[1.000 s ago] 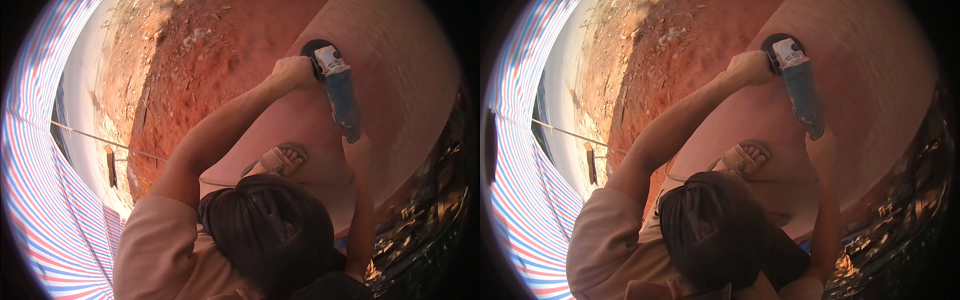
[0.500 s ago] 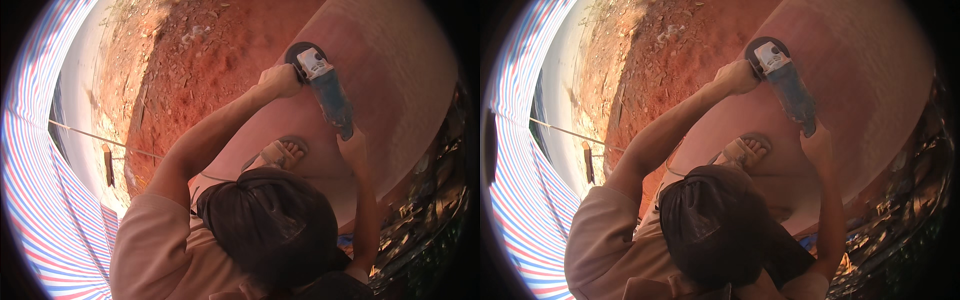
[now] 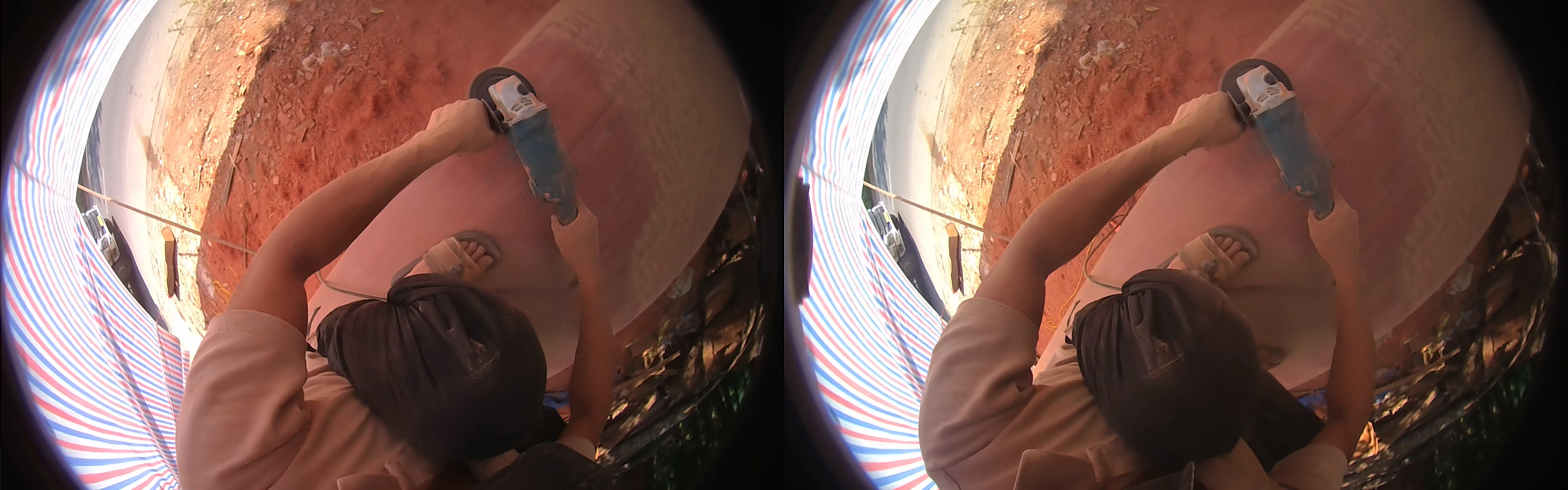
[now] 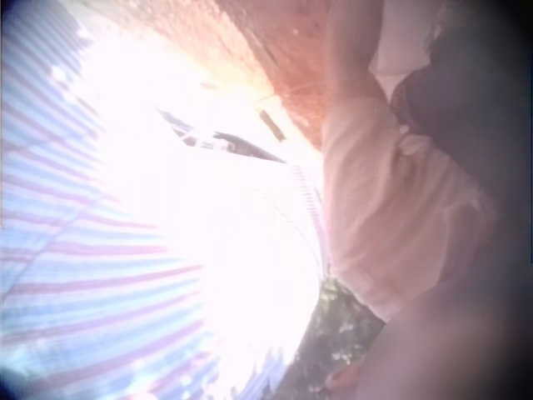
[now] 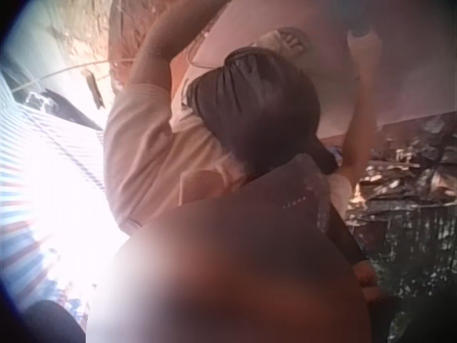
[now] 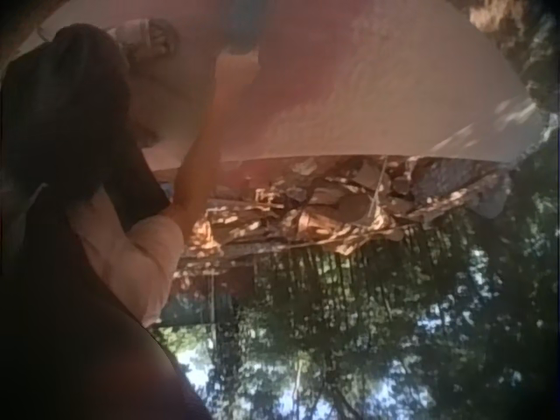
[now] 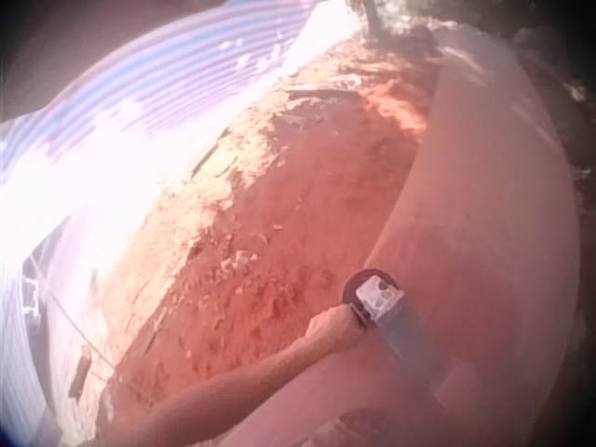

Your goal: The person uses an electric sander to smooth a large pinkish surface. They move the tool in consistent strokes across the area, maintaining contact with the surface while working.

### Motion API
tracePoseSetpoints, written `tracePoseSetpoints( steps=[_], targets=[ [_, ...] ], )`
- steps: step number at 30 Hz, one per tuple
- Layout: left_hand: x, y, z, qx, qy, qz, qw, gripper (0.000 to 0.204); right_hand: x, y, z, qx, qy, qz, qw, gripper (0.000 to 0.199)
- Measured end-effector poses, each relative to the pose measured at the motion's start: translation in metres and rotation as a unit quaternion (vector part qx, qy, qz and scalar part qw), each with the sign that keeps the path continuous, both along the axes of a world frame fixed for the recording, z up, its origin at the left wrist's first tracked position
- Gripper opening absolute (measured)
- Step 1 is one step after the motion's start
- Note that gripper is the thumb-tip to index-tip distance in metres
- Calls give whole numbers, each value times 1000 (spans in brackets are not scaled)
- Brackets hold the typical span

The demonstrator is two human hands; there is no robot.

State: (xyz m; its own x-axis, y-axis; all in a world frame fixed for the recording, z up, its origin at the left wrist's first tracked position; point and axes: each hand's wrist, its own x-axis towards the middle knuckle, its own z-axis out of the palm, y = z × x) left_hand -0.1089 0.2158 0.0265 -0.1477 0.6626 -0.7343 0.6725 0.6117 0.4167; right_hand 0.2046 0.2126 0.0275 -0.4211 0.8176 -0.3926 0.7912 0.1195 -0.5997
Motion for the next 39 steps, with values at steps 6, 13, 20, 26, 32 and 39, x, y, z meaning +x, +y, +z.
tracePoseSetpoints(
  steps=[6, 13, 20, 26, 32, 39],
  targets=[
    [17, 104, 2, 46, 22, -102, 993, 27, 12, 48, -9, -10, -23, -91, 996, 38],
    [19, 61, -1, 36, -5, -66, 997, 29, 22, 28, -3, -32, -32, -60, 997, 38],
    [18, -95, -14, 79, 13, 39, 996, 32, 18, -45, 5, -77, -24, 45, 996, 41],
    [-5, -38, -6, 3, -9, 27, 1000, 33, -1, -20, -1, -5, -2, 25, 1000, 39],
    [5, 82, 4, 36, 6, -73, 997, 29, 13, 47, -15, 2, 0, -47, 999, 37],
    [28, 113, 3, 36, -8, -109, 993, 30, 36, 59, -17, -30, -34, -103, 994, 35]
  ],
)
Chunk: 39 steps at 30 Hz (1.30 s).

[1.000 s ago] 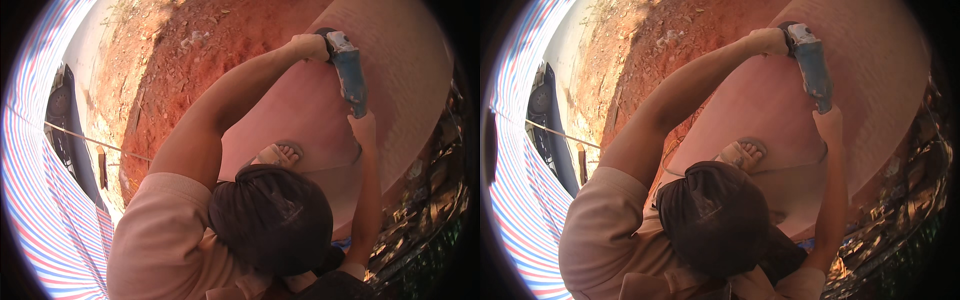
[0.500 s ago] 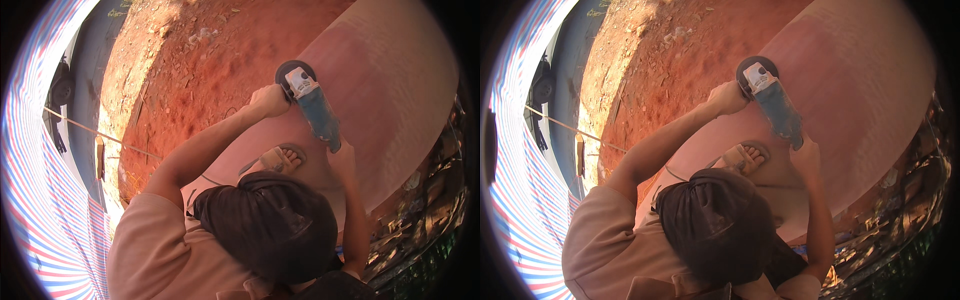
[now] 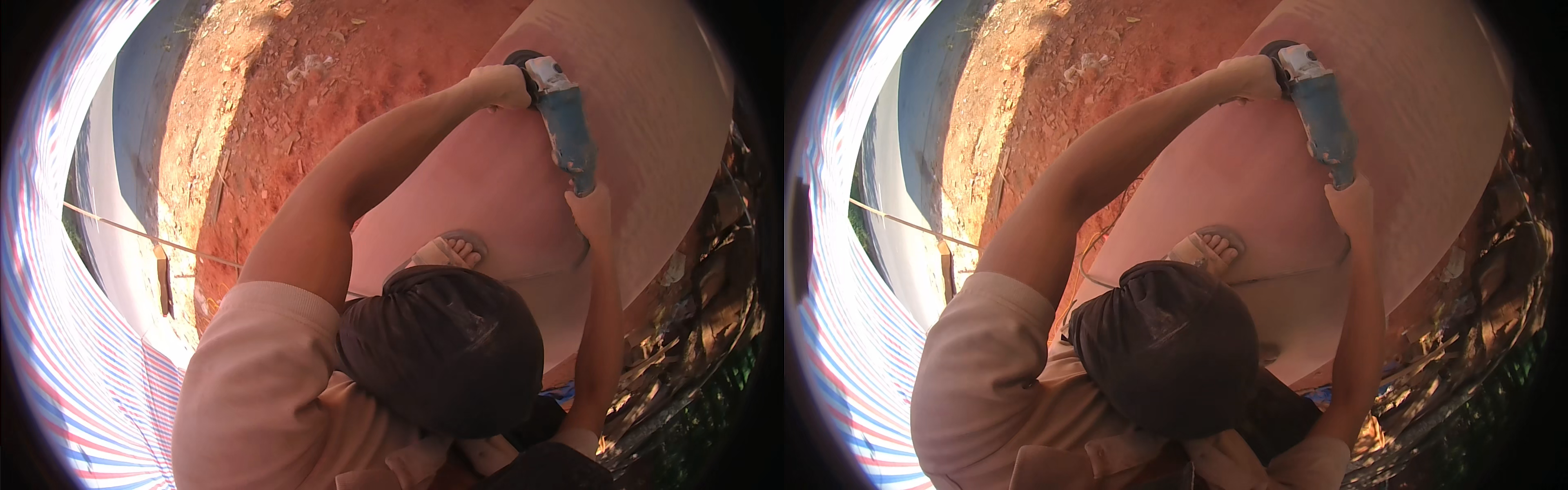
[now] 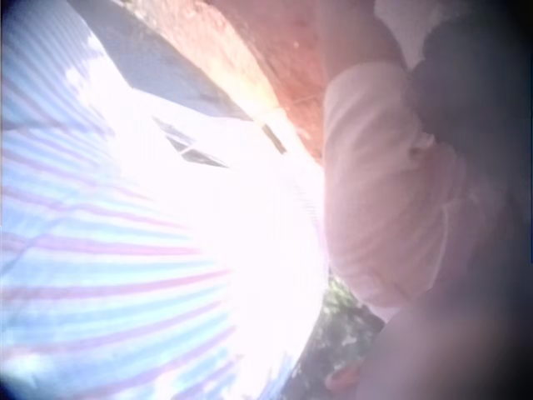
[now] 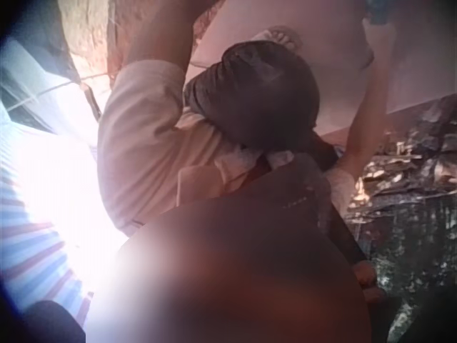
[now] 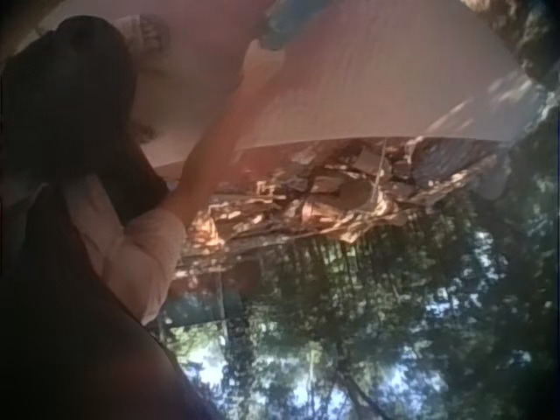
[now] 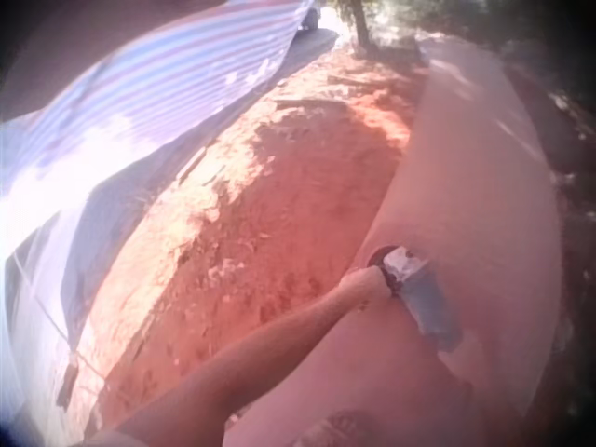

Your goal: The person uses an electric sander to smooth a large pinkish surface. They move the tool in consistent strokes across the area, maintaining contact with the surface while working.

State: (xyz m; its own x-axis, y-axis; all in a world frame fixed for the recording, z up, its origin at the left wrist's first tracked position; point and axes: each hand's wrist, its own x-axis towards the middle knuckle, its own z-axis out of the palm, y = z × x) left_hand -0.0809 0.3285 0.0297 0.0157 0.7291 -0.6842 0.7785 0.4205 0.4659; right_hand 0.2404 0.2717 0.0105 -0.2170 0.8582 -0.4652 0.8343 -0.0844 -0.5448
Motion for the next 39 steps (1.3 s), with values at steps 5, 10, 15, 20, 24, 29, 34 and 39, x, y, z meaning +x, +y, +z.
tracePoseSetpoints(
  steps=[5, 10, 15, 20, 24, 29, 34, 39],
  targets=[
    [-12, -106, -9, -29, -9, 78, 997, 37, -12, -53, 13, 13, -8, 101, 995, 38],
    [-18, -140, -12, -18, -11, 107, 994, 42, -19, -71, 17, -11, -3, 112, 994, 44],
    [-14, -44, -13, -2, 3, 38, 999, 39, -18, -18, 11, 20, -10, 52, 998, 40],
    [1, 52, -11, 23, 12, 3, 1000, 30, -17, 32, 13, -96, -32, -80, 992, 34],
    [-10, 44, -18, 3, 27, 0, 1000, 32, -26, 27, 13, -44, -27, -42, 998, 35],
    [-39, -77, -18, 3, -13, 52, 999, 53, -39, -31, 15, 33, 22, 101, 994, 42],
    [-37, -136, -9, -41, -13, 106, 993, 48, -40, -65, 22, -31, 5, 109, 994, 45],
    [-36, -53, -11, 0, -8, 37, 999, 41, -41, -21, 15, 24, -9, 67, 997, 38]
  ],
)
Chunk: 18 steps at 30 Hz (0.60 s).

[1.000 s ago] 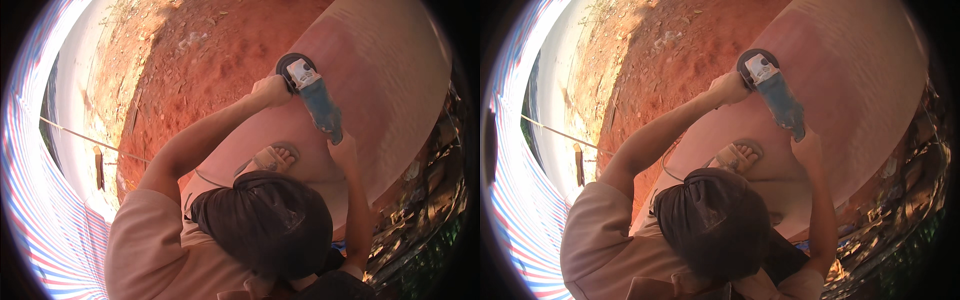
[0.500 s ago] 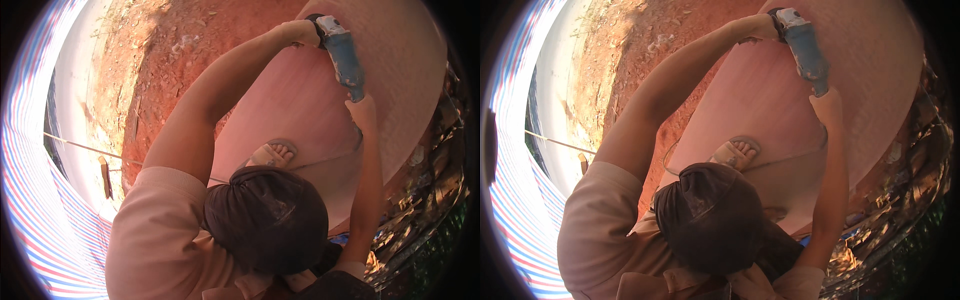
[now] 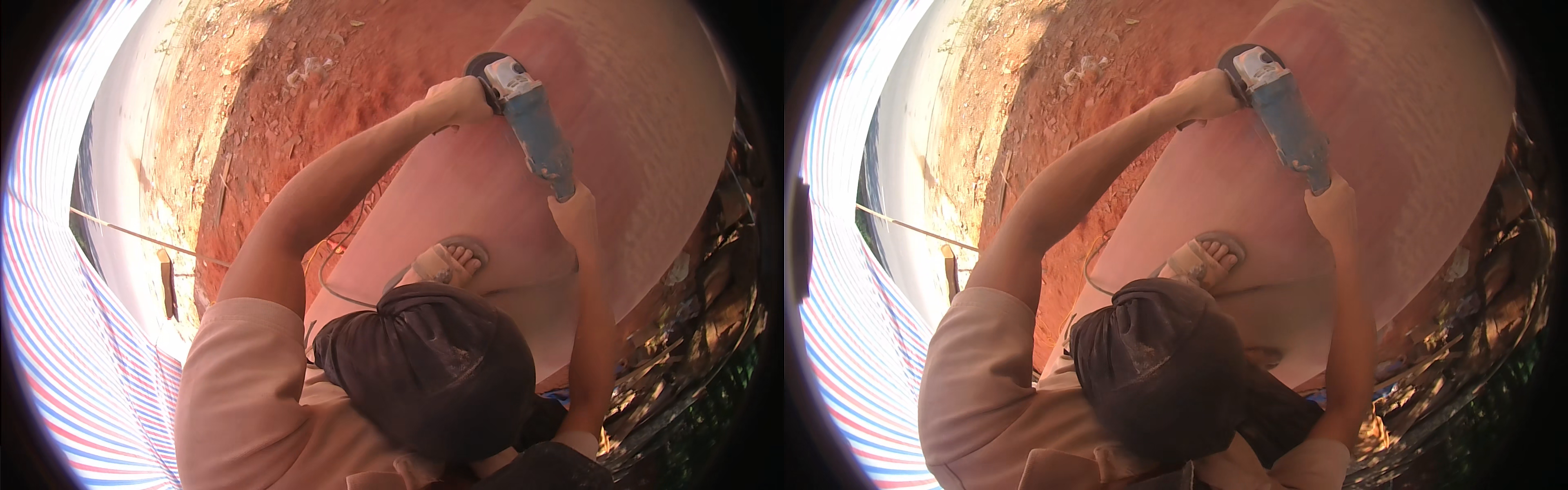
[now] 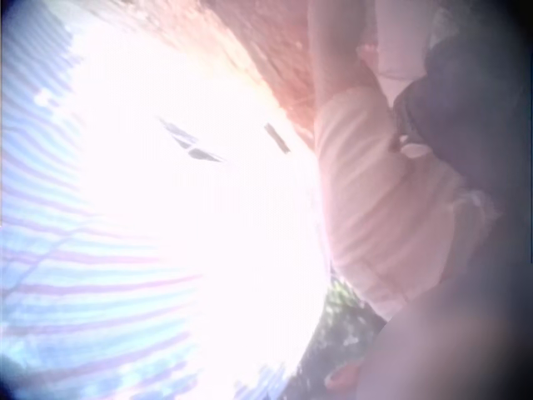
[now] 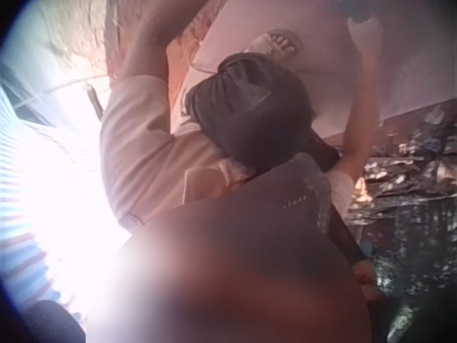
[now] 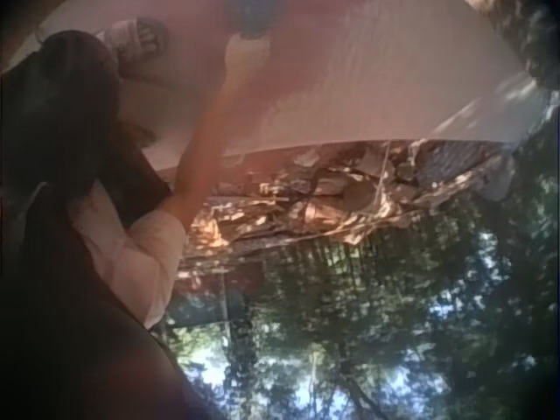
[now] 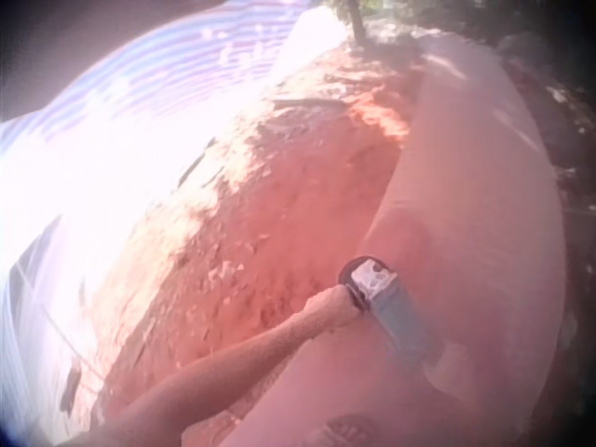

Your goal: The person uses an electric sander to smooth a large pinkish surface. They move the tool in consistent strokes across the area, maintaining contact with the surface while working.

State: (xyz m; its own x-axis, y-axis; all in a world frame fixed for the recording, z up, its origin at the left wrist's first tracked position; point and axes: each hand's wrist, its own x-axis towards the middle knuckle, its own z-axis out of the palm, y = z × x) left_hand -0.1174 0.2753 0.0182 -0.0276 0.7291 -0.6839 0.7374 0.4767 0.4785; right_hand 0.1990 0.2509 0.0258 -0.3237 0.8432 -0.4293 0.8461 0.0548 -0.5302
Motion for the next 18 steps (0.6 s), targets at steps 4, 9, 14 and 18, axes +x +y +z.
tracePoseSetpoints(
  steps=[4, 9, 14, 18],
  targets=[
    [11, 78, 2, 13, 7, -31, 999, 36, 6, 46, -1, -35, -2, -80, 996, 32],
    [10, 90, 2, 28, 32, -33, 999, 35, 4, 52, -3, -23, -5, -80, 997, 33],
    [9, 8, 0, -16, 8, 14, 1000, 36, 5, 9, 8, -39, -6, -14, 999, 40],
    [-2, -47, 2, -25, -9, 68, 997, 37, -4, -14, 8, -57, -28, 21, 998, 39]
  ],
)
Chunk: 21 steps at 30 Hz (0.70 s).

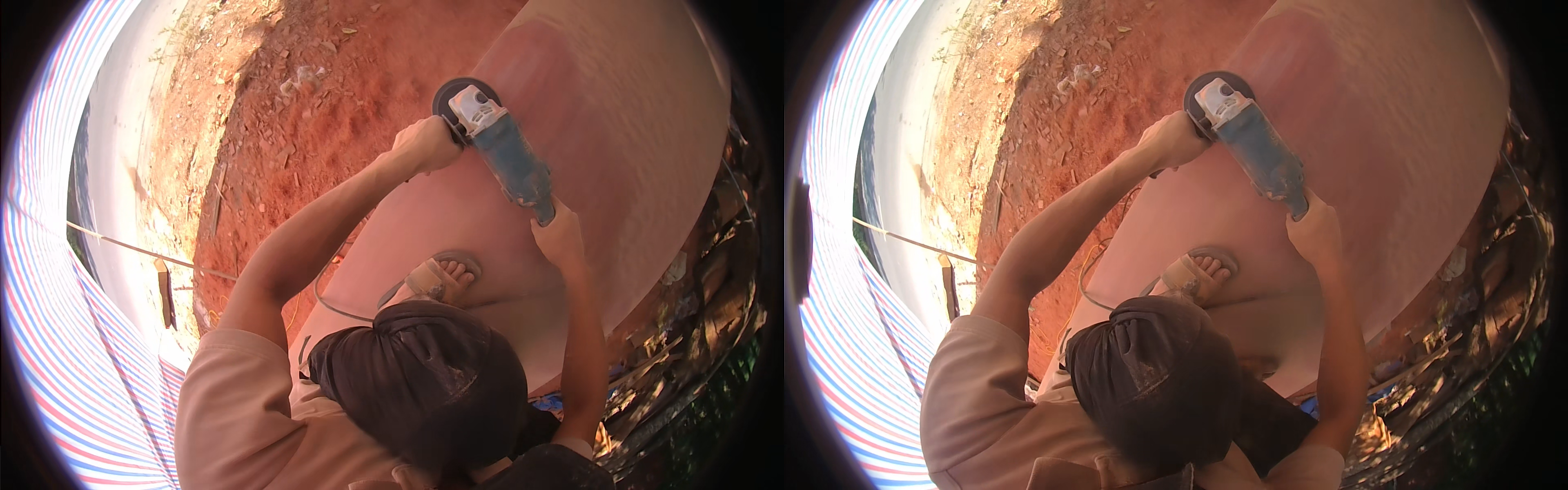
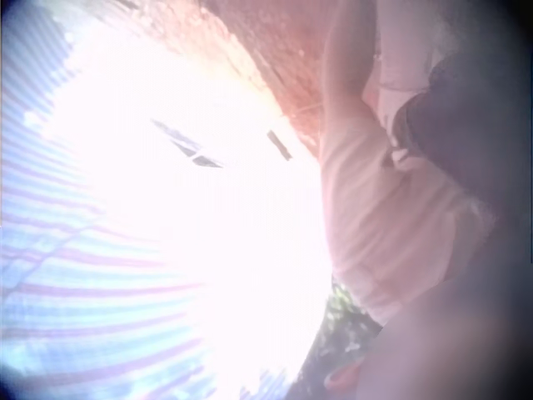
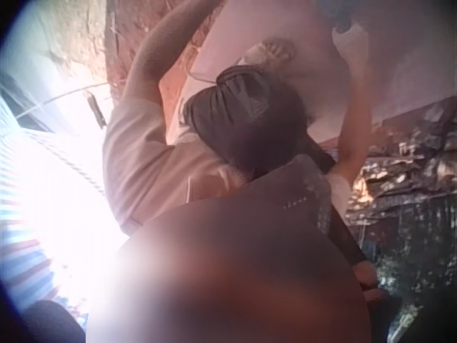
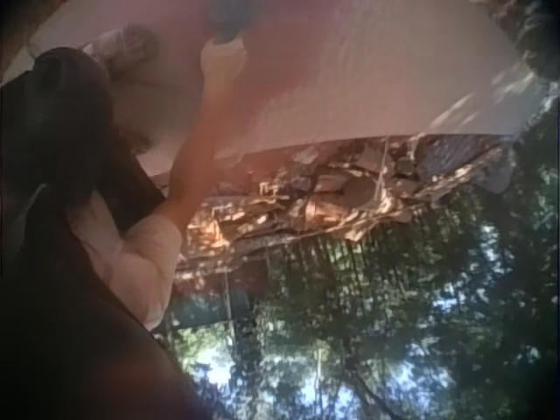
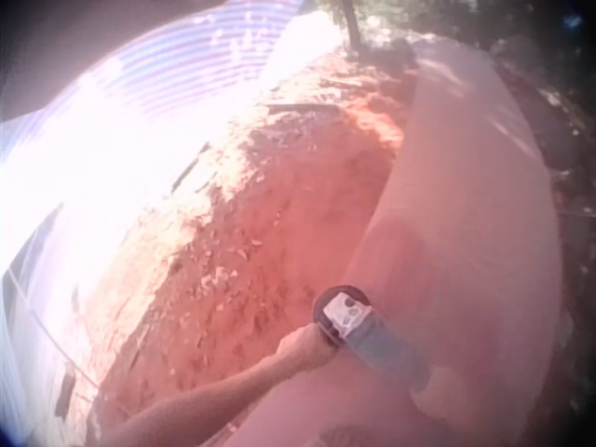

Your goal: The person uses an electric sander to smooth a large pinkish surface. They move the tool in consistent strokes across the area, maintaining contact with the surface while working.

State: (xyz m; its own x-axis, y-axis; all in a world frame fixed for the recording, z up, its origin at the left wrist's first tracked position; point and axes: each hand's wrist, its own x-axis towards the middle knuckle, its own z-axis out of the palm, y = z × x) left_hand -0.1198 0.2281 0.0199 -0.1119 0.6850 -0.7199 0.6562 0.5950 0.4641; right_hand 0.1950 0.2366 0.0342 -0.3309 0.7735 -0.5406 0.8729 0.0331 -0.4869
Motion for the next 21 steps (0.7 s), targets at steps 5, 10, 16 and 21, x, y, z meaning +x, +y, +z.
tracePoseSetpoints(
  steps=[5, 10, 16, 21],
  targets=[
    [3, 60, -3, 16, 2, -51, 999, 43, 2, 29, -8, 47, 29, -32, 998, 40],
    [16, 153, -2, 51, 25, -119, 991, 31, 10, 75, -16, 23, 17, -125, 992, 31],
    [15, 151, -6, 19, 19, -110, 994, 33, 5, 70, -5, 6, -1, -118, 993, 32],
    [-14, 38, -2, 6, -7, -11, 1000, 44, -13, 30, 0, 8, 27, -8, 1000, 42]
  ],
)
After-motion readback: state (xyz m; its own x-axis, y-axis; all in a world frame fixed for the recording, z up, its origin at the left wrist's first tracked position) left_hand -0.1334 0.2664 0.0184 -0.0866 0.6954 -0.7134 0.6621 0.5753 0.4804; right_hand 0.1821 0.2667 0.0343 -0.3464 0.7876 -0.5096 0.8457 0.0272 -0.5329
